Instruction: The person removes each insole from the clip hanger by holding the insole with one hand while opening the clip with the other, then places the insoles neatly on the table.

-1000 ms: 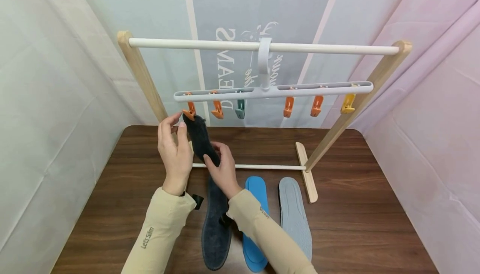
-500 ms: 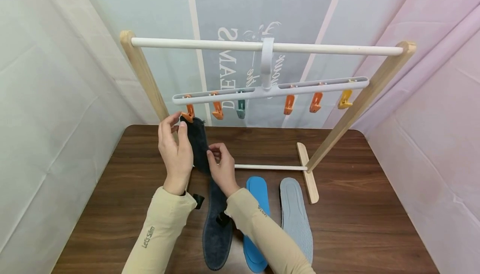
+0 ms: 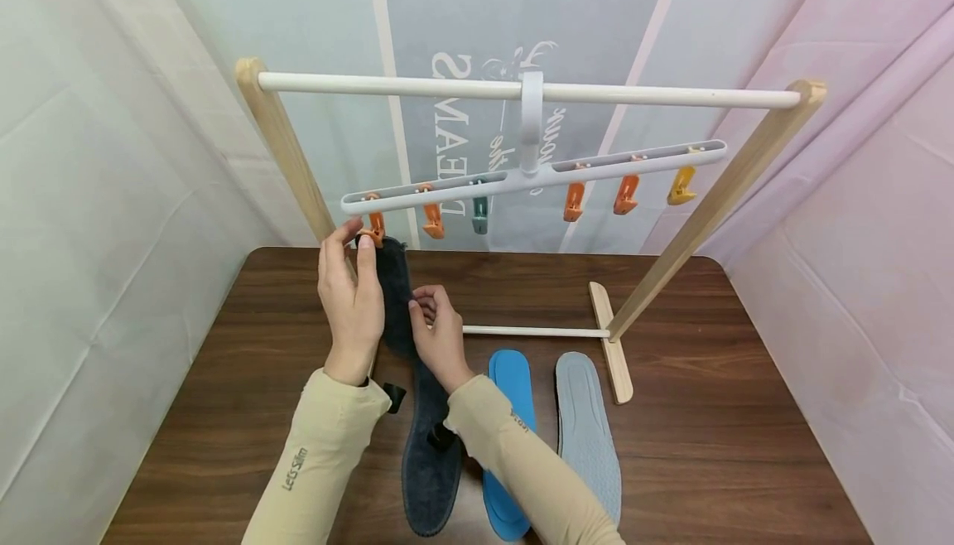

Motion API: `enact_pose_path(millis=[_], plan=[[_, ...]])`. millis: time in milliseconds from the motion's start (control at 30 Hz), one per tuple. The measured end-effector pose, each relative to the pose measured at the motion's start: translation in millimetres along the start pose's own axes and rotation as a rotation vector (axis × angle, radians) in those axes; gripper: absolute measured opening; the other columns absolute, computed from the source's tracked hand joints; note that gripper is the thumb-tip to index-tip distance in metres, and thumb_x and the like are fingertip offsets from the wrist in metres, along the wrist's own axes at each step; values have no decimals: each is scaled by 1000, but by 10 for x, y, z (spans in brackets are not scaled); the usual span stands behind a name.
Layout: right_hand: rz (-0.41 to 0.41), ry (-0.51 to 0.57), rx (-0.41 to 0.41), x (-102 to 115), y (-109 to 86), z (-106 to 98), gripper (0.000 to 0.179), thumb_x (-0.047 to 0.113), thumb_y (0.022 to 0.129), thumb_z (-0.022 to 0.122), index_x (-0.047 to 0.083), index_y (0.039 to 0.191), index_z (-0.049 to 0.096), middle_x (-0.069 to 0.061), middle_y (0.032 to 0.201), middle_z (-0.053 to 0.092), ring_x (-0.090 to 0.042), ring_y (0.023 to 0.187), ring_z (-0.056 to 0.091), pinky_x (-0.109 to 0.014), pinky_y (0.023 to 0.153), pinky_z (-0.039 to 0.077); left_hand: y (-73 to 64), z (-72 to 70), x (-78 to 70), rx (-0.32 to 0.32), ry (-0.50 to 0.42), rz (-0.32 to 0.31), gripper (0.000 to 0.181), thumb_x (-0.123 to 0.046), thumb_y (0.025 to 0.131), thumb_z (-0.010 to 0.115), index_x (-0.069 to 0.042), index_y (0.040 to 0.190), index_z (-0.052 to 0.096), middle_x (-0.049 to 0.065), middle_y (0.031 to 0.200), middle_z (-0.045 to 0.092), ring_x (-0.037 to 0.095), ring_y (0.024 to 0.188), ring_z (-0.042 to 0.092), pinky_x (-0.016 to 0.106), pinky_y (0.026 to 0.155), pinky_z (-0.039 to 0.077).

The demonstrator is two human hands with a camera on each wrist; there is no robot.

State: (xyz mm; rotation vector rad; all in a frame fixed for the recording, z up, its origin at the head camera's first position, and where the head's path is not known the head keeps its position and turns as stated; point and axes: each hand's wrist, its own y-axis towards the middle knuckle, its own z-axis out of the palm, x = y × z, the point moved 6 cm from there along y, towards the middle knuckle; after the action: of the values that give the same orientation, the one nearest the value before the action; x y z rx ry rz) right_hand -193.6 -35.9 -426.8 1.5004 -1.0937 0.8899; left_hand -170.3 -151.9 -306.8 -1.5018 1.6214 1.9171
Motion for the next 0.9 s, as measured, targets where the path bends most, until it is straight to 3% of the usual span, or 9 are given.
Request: enact_pose_path(millis=[267, 533, 700, 900], plan=[[18, -3, 49, -7, -23, 15, 25, 8, 96, 57, 5, 120, 56, -15, 111, 66, -26, 100, 65, -32, 86, 55, 64, 45, 48, 85, -44, -8, 40, -25, 102, 45, 1, 132, 52, 17, 129, 55, 26, 126, 45, 45, 104, 36], [29, -26, 29, -8, -30, 5, 22, 9, 95, 58, 1, 114, 65, -16, 105, 68, -26, 94, 67, -27, 80, 56, 155, 136, 138, 246, -275, -97, 37, -17, 103, 42, -2, 137, 49, 13, 135, 52, 16, 112, 47, 28, 92, 39], [28, -35, 13, -8, -38, -5, 20, 7, 93, 60, 0, 111, 67, -17, 101, 70, -27, 90, 69, -27, 77, 57, 186, 160, 133, 257, -362, -89, 36, -15, 103, 42, -2, 136, 50, 3, 129, 56, 13, 109, 49, 26, 91, 40], [37, -42, 29, -15, -45, -12, 22, 7, 93, 59, -2, 113, 66, -18, 103, 69, -28, 91, 68, -27, 77, 57, 207, 180, 162, 244, -379, -124, 34, -14, 102, 45, 0, 132, 53, 10, 125, 58, 14, 107, 51, 26, 89, 41]])
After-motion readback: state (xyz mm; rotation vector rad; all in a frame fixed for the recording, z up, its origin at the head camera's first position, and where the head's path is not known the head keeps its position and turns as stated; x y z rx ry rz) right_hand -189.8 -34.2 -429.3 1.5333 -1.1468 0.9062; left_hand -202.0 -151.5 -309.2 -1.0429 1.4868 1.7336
